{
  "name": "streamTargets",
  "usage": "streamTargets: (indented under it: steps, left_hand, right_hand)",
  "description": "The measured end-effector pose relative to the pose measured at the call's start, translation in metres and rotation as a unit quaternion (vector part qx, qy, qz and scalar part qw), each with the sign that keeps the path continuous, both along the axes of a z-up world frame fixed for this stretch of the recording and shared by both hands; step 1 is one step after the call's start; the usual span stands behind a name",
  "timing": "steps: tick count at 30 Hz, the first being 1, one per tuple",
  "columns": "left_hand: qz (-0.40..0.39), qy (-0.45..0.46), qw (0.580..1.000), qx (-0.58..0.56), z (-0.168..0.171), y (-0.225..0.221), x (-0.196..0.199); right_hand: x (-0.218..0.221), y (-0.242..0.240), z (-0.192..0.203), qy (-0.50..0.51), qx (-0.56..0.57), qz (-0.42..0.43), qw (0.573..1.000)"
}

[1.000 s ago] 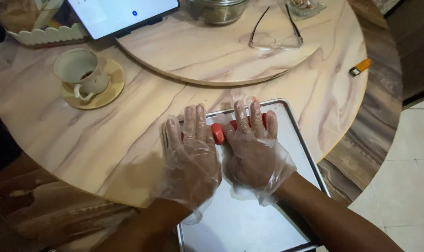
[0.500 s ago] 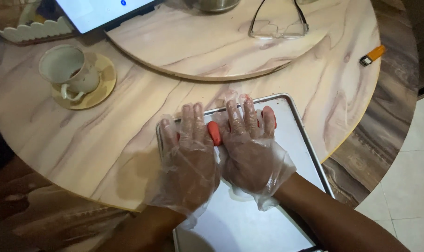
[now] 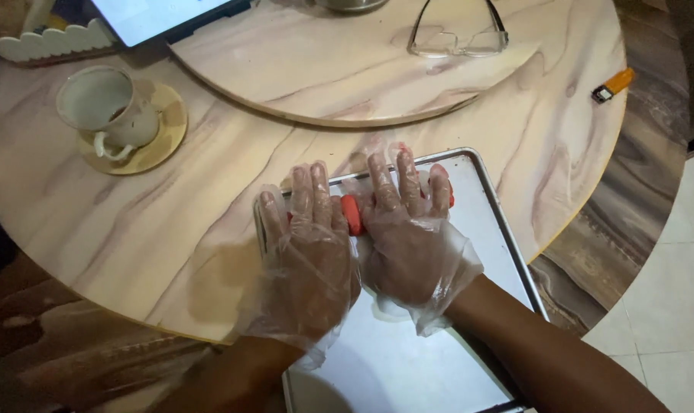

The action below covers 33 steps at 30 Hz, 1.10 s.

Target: Shaping small pieces of red dough into logs and arranging them neatly on a metal baking tray.

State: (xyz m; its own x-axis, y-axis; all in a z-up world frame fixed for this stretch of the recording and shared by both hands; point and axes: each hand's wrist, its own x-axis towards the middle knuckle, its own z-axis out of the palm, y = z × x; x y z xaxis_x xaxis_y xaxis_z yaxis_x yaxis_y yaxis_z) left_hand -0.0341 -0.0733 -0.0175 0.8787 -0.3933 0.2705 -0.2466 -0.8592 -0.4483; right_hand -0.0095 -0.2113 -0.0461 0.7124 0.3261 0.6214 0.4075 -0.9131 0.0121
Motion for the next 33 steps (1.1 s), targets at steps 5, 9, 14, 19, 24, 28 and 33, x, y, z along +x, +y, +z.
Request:
streamTargets:
  steps: [5, 9, 14, 19, 24, 28, 33]
  left_hand:
    - [0.008, 0.064, 0.995, -0.071, -0.016, 0.006, 0.01]
    - [-0.043, 0.035, 0.998, 0.041, 0.034, 0.037, 0.013]
    - [-0.062, 0.026, 0.991, -0.117, 0.021, 0.084, 0.015]
    - [0.047, 0.225, 0.973, 0.018, 0.024, 0.069, 0.033]
    - [0.107, 0.316, 0.942, 0.031, 0.035, 0.056, 0.033]
    - [0.019, 0.271, 0.962, 0.032, 0.035, 0.068, 0.028]
    - [-0.175, -0.169, 0.97, 0.019, 0.026, 0.067, 0.017]
  right_hand:
    - [-0.006, 0.005, 0.041, 0.026, -0.067, -0.052, 0.996]
    - [0.0, -0.025, 0.123, 0.53, -0.078, -0.129, 0.835]
    - [-0.021, -0.086, 0.118, 0.173, -0.069, -0.026, 0.982]
    - [-0.032, -0.1, 0.091, 0.128, -0.052, -0.008, 0.99]
    - [-0.039, -0.099, 0.074, 0.113, -0.102, -0.033, 0.988]
    - [-0.038, -0.093, 0.08, 0.227, -0.093, -0.073, 0.967]
    - [-0.035, -0.087, 0.087, 0.245, -0.11, -0.088, 0.959]
